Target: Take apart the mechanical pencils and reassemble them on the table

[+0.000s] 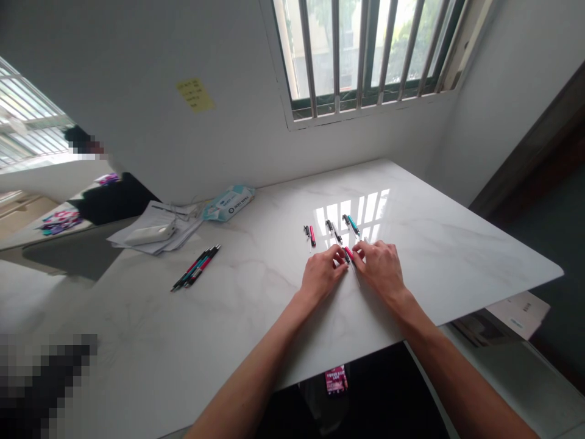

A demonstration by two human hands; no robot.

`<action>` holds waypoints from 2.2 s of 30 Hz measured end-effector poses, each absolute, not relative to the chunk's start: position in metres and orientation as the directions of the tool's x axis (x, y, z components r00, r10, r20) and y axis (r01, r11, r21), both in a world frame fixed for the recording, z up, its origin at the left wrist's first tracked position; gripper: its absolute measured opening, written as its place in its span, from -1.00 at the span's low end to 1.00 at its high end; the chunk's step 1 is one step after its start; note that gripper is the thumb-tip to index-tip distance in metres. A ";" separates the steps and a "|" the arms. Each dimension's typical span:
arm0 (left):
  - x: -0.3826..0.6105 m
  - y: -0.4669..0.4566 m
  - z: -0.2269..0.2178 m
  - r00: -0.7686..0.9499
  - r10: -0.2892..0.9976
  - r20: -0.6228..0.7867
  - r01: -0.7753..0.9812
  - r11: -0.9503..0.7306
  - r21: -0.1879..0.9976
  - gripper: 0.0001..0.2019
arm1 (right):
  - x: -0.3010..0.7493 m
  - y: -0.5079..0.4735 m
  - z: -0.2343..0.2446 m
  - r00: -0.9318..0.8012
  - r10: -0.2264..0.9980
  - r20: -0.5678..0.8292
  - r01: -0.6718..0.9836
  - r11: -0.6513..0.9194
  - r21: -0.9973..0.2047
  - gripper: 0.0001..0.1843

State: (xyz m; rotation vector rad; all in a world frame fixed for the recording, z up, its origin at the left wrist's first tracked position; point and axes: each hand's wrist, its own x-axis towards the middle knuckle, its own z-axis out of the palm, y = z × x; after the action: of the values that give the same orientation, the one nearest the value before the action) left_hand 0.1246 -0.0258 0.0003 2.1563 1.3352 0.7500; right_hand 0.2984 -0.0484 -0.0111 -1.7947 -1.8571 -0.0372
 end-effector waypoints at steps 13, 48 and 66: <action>0.084 -0.017 0.026 0.320 0.903 0.286 0.799 -0.420 0.430 -0.87 | 0.305 -0.051 -0.009 0.068 0.883 0.465 0.881 0.166 -0.443 -0.79; -0.141 0.033 0.012 -0.254 0.902 0.349 0.942 0.150 0.299 -0.44 | 0.244 0.053 0.019 -0.315 0.761 0.567 0.504 0.640 -0.579 -0.87; -0.002 -0.004 0.032 0.216 0.848 0.484 0.751 -0.461 0.473 -0.78 | 0.225 0.031 0.033 -0.403 0.823 0.400 0.475 0.562 -0.678 -0.45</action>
State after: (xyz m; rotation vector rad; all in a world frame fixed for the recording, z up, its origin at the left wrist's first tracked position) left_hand -0.0018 -0.0043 0.0319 2.3400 1.5500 1.0735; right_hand 0.2251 0.0312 0.0330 -1.0369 -2.0630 0.6076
